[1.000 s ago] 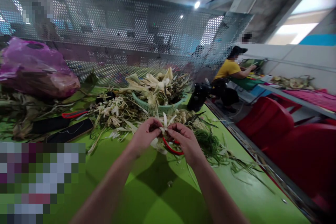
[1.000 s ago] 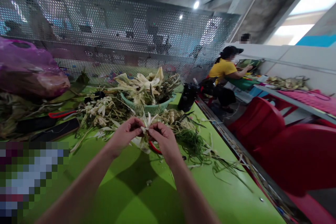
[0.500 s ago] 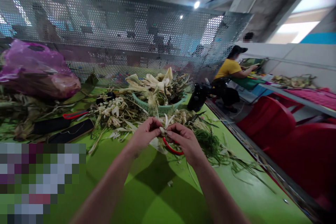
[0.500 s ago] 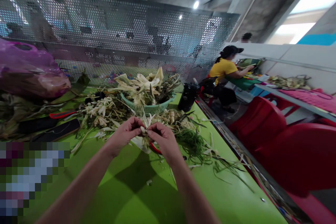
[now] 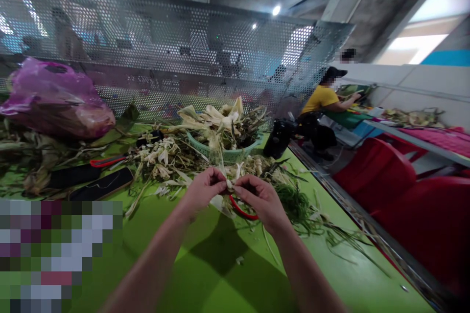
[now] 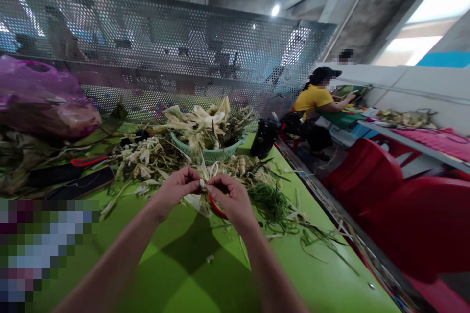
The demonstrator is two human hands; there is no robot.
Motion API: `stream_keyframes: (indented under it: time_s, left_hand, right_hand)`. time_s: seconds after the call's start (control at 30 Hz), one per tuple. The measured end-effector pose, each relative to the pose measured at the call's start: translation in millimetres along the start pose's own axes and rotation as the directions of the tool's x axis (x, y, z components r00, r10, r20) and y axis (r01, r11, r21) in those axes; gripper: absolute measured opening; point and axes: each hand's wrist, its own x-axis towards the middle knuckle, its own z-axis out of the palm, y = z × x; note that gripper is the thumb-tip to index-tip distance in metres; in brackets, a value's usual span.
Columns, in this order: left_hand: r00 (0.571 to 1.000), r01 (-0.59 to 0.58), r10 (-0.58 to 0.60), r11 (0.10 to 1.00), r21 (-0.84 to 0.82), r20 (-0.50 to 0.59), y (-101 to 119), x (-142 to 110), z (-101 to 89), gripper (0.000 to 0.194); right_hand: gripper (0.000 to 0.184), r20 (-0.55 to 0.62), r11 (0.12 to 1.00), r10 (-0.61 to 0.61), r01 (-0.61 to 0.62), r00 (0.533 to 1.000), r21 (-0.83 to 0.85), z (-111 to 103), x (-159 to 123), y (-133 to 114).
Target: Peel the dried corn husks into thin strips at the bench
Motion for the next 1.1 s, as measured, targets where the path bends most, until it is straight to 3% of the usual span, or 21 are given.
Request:
stream_keyframes:
  time_s: [0.23, 0.43, 0.73, 0.93, 1.1]
  left_hand:
    - [1.0, -0.013, 0.012, 0.999, 0.036, 0.012, -0.6, 2.1, 0.1, 0.015]
    - [0.999, -0.021, 0.02, 0.999, 0.045, 0.029, 0.3, 0.6, 1.1, 0.014]
    - [0.998, -0.065, 0.063, 0.989, 0.134, 0.019, -4.7, 0.1, 0.5, 0.015]
    - [0.997, -0.073, 0.074, 0.984, 0.161, 0.0, -8.7, 2.5, -2.1, 0.013]
    - [0.999, -0.03, 0.031, 0.999, 0.011, -0.035, -3.2, 1.1, 3.0, 0.015]
  right_hand:
    - [0.014, -0.081, 0.972, -0.133, 0.114, 0.988, -0.207, 2.5, -0.5, -3.1]
    - [0.008, -0.158, 0.959, -0.172, 0.129, 0.972, -0.251, 4.3, -2.3, -4.3]
    - [0.008, -0.131, 0.932, -0.244, 0.195, 0.961, -0.305, 5.5, -2.1, 0.6]
    - [0.013, -0.1, 0.969, -0.166, 0.143, 0.981, -0.203, 4.8, -3.7, -4.1]
    - [0.032, -0.257, 0.997, -0.078, 0.072, 0.963, -0.034, 6.4, -1.5, -3.2]
